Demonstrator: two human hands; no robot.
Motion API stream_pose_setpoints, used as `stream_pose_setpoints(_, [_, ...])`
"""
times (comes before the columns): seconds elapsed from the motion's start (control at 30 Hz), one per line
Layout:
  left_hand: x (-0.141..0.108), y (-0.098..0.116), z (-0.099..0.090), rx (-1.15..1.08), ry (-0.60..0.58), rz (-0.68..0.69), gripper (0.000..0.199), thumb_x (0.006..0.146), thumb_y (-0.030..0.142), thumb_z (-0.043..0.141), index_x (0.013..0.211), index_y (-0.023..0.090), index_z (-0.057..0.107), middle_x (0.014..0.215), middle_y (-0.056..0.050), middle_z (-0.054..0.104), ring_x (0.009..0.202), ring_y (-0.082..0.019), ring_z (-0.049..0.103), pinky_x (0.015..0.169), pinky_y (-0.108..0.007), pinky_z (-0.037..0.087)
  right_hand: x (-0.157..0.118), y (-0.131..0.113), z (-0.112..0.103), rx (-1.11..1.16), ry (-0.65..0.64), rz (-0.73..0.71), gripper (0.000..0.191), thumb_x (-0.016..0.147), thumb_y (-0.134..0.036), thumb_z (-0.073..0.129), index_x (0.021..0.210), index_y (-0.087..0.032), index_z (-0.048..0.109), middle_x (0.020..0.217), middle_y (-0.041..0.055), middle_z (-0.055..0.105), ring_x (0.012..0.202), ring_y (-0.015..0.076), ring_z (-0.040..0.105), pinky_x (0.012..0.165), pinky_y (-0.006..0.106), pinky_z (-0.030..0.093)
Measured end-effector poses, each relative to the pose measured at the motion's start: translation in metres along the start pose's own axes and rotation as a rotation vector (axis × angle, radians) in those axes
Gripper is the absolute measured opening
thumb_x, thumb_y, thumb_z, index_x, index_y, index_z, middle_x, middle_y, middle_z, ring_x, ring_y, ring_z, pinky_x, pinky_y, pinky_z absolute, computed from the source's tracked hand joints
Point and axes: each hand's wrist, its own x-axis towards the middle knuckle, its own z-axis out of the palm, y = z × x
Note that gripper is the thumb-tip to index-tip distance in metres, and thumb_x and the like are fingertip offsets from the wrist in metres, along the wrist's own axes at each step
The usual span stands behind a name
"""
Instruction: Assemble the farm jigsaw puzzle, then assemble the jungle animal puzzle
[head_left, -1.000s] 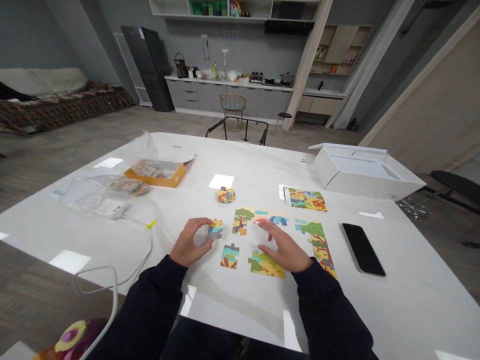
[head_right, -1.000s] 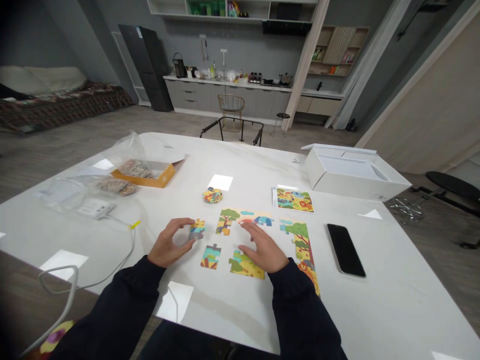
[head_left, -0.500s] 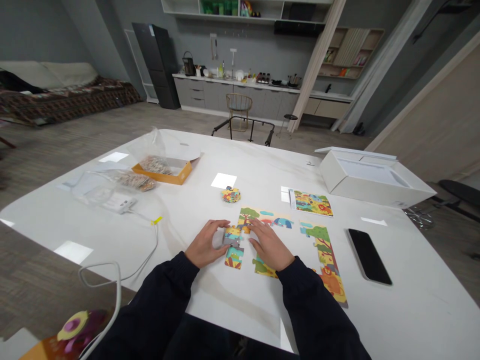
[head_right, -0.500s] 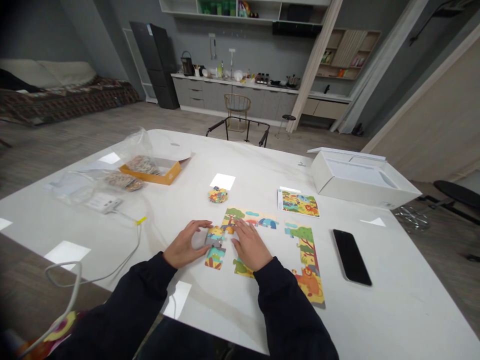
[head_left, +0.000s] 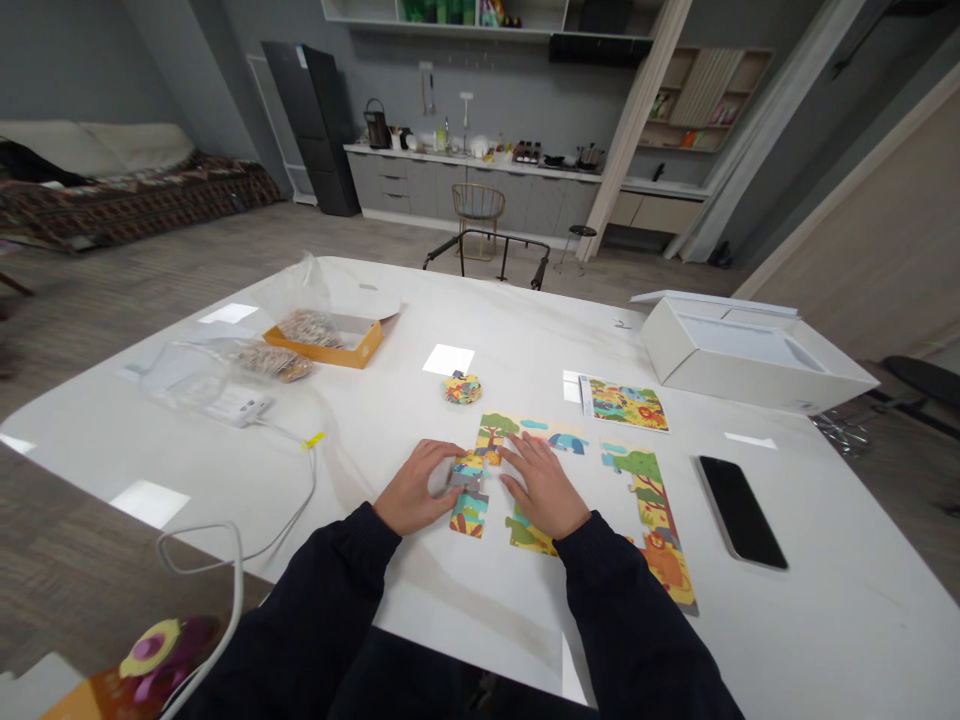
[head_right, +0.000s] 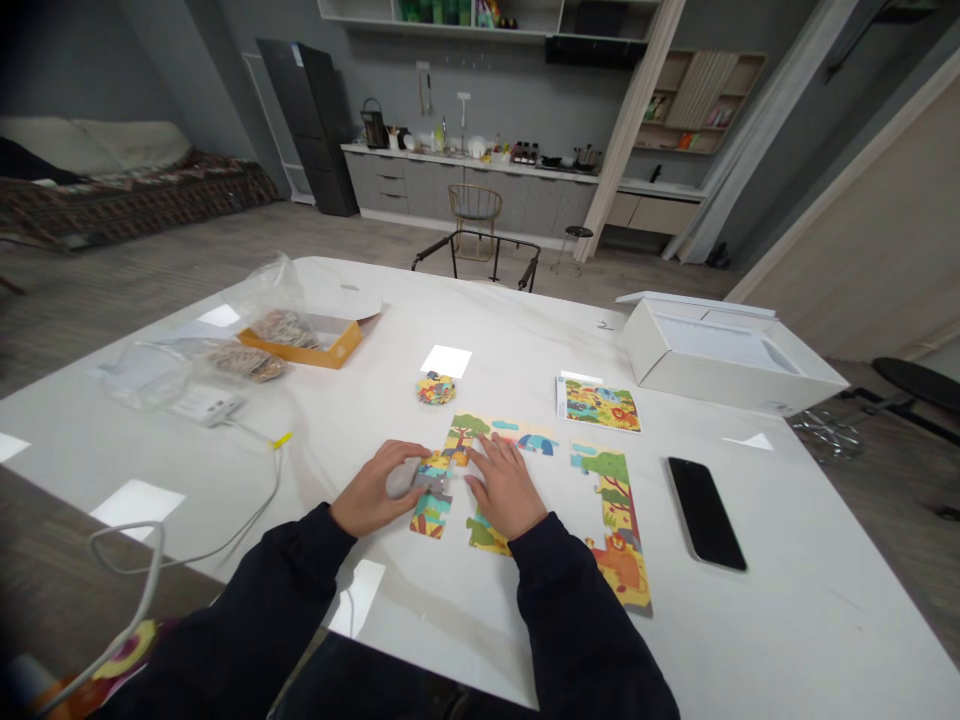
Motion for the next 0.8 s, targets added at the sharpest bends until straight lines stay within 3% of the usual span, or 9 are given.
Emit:
stream_pose_setpoints(0.13, [0.005,0.005,0.01,0.028,-0.044,0.058,0.031,0.081,0.015,0.07,0.11,0.025,0.069,0.12,-0.009,0.066,0.117,-0.027,0.058,0.104,-0.047,0.05,0.001,0.003,0.006,-0.005,-0.013,0.001,0.045,0.104,-0.032,0.048,0.148,-0.022,0.053,0.159,0.0128,0.044,0.152,0.033,0.033,0.121,0.058,0.033])
stream_pose_setpoints(0.3, [0.007,0.006,0.018,0.103,-0.074,0.062,0.033,0.081,0.017,0.071,0.113,0.025,0.069,0.121,-0.008,0.066,0.116,-0.028,0.057,0.104,-0.049,0.049,0.002,0.007,0.01,0.024,-0.027,-0.003,0.048,0.105,-0.034,0.046,0.151,-0.021,0.049,0.162,0.0128,0.04,0.154,0.0322,0.027,0.123,0.058,0.029])
stream_pose_setpoints(0.5, [0.006,0.005,0.017,0.118,-0.107,0.066,0.033,0.084,0.016,0.069,0.114,0.028,0.071,0.13,-0.007,0.064,0.119,-0.028,0.056,0.106,-0.05,0.048,0.002,0.003,0.006,0.064,-0.035,-0.024,0.048,0.104,-0.034,0.048,0.151,-0.023,0.049,0.163,0.0124,0.039,0.155,0.033,0.026,0.123,0.061,0.025])
stream_pose_setpoints(0.8, [0.005,0.001,0.013,0.083,-0.105,0.078,0.038,0.082,0.013,0.069,0.116,0.028,0.072,0.126,-0.007,0.065,0.119,-0.027,0.057,0.105,-0.048,0.05,0.003,-0.003,-0.001,0.071,-0.109,-0.074,0.048,0.103,-0.04,0.053,0.148,-0.028,0.054,0.164,0.0094,0.037,0.154,0.0362,0.026,0.123,0.067,0.017])
